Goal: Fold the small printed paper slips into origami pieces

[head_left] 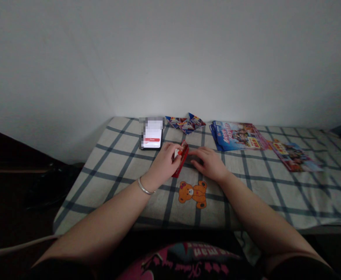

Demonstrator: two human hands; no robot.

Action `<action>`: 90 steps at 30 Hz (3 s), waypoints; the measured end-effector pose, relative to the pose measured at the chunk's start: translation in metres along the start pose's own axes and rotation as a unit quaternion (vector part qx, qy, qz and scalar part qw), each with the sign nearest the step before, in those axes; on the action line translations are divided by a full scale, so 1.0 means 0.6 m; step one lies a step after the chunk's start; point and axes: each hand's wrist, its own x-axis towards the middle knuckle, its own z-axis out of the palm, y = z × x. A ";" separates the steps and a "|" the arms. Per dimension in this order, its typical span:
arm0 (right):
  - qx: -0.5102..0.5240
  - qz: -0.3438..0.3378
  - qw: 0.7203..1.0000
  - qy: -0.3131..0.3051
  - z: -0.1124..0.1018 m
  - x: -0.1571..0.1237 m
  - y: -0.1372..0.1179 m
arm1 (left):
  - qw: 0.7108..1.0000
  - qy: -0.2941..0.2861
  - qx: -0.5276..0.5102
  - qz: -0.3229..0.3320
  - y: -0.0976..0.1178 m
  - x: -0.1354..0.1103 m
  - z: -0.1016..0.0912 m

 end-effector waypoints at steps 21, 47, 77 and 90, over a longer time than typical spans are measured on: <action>0.106 0.041 0.993 0.009 0.001 -0.016 0.028 | 0.943 -0.134 0.199 0.231 0.009 0.000 -0.012; 0.090 0.063 0.993 0.042 0.002 -0.018 0.028 | 0.938 -0.124 0.311 0.091 0.029 -0.010 -0.011; -0.011 0.057 0.998 0.012 -0.004 -0.016 0.044 | 0.955 -0.139 0.208 0.158 0.000 -0.008 0.010; -0.043 0.115 0.992 0.026 0.015 -0.003 0.037 | 0.951 -0.149 0.218 0.163 0.018 -0.012 0.006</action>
